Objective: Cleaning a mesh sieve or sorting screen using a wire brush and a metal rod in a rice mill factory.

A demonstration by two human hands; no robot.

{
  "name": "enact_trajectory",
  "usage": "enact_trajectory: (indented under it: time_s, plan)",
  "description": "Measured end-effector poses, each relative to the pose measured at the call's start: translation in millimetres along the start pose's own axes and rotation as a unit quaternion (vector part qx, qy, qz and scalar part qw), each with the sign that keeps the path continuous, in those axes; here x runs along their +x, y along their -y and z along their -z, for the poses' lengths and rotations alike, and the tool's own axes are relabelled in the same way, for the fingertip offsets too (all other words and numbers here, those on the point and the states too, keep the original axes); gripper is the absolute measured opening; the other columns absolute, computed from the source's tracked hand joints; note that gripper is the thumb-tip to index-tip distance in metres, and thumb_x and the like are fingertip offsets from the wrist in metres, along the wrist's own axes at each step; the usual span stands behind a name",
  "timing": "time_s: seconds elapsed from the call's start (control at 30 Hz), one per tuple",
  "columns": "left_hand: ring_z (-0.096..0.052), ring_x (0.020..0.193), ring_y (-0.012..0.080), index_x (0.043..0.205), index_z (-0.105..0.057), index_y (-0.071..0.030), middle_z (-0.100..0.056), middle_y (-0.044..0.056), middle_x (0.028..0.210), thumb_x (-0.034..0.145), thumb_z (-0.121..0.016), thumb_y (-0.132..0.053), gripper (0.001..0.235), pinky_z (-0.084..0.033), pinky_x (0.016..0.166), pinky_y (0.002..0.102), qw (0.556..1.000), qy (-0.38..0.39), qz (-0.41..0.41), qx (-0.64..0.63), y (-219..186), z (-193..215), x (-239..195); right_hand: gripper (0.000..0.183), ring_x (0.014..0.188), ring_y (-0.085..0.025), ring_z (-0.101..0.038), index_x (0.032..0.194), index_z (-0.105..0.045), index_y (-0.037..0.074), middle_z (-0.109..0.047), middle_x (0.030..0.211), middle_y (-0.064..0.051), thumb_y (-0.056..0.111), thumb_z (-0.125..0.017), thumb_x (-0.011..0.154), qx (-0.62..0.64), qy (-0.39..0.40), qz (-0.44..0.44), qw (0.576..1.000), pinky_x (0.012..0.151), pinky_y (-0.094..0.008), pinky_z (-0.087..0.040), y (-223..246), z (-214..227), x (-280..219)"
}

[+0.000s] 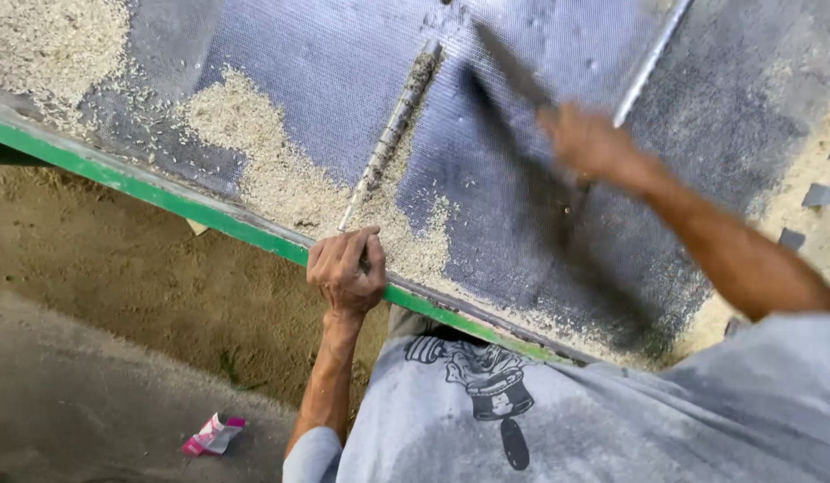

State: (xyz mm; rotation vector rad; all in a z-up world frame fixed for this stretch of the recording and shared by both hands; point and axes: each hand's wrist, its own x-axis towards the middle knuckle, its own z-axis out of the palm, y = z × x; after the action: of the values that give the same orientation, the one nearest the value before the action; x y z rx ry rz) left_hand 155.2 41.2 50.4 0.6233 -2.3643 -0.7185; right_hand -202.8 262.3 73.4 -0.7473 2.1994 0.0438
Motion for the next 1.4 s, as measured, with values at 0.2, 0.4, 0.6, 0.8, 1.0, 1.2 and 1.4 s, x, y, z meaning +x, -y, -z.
enact_trajectory:
  time_s: [0.2,0.4,0.6,0.8,1.0,1.2,1.4]
  plan:
    - [-0.070,0.078,0.0169,0.101,-0.080,-0.013,-0.078,0.003,0.088,0.097,-0.062,-0.020,0.020,-0.049,0.081,0.033,1.000,-0.004,-0.009,0.005,6,-3,-3,0.042,0.054,-0.027,-0.056,0.125,-0.056,-0.004,-0.055,0.086,-0.019,0.032,-0.035,0.120,-0.176,-0.309,0.117,0.927,0.048,-0.045,-0.050,-78,62,181]
    - [-0.069,0.076,0.0168,0.099,-0.079,-0.013,-0.077,0.002,0.087,0.098,-0.060,-0.021,0.020,-0.050,0.081,0.034,1.000,0.003,-0.006,-0.010,4,-1,0,0.050,0.061,-0.031,-0.070,0.138,-0.053,-0.013,-0.069,0.097,-0.030,0.032,-0.039,0.118,-0.236,-0.370,0.074,0.895,0.055,-0.048,-0.059,-67,9,194]
    - [-0.069,0.077,0.0180,0.100,-0.079,-0.014,-0.077,0.002,0.089,0.099,-0.060,-0.021,0.020,-0.049,0.080,0.034,1.000,0.012,-0.020,0.007,5,-5,-4,0.051,0.044,-0.015,-0.045,0.138,-0.033,0.000,-0.053,0.073,-0.005,0.043,-0.025,0.113,-0.117,-0.144,0.045,0.982,0.037,-0.037,-0.042,56,-59,15]
    - [-0.067,0.091,0.0201,0.121,-0.070,-0.013,-0.074,0.006,0.108,0.104,-0.062,-0.032,0.027,-0.052,0.089,0.041,0.988,0.152,0.015,0.016,-1,-36,5,0.053,0.042,-0.016,-0.045,0.122,-0.045,0.000,-0.051,0.062,-0.001,0.049,-0.030,0.110,0.027,0.009,0.037,0.999,0.038,-0.038,-0.044,53,-116,-86]
    - [-0.041,0.136,0.0431,0.146,-0.045,-0.004,-0.050,0.029,0.145,0.087,-0.067,-0.036,0.071,-0.025,0.113,0.056,0.926,0.163,-0.339,-0.046,-42,-83,52,0.052,0.064,-0.028,-0.058,0.107,-0.053,0.007,-0.058,0.083,-0.011,0.056,-0.037,0.108,-0.088,-0.123,0.113,0.982,0.059,-0.048,-0.052,49,-133,-104]
    - [-0.055,0.117,0.0314,0.139,-0.054,-0.004,-0.062,0.017,0.127,0.094,-0.072,-0.014,0.050,-0.047,0.106,0.047,0.829,0.429,-0.347,0.094,-4,-154,77,0.059,0.090,-0.030,-0.059,0.130,-0.055,0.005,-0.060,0.109,-0.016,0.051,-0.064,0.095,-0.102,-0.217,0.124,0.963,0.077,-0.046,-0.054,55,-137,-61]
    - [-0.058,0.111,0.0300,0.131,-0.060,-0.003,-0.064,0.016,0.122,0.081,-0.078,-0.018,0.055,-0.049,0.100,0.046,0.833,0.299,-0.454,0.105,8,-214,122,0.058,0.093,-0.029,-0.056,0.140,-0.057,0.007,-0.056,0.111,-0.017,0.044,-0.070,0.097,-0.081,-0.264,0.091,0.957,0.077,-0.044,-0.055,31,-105,-25]
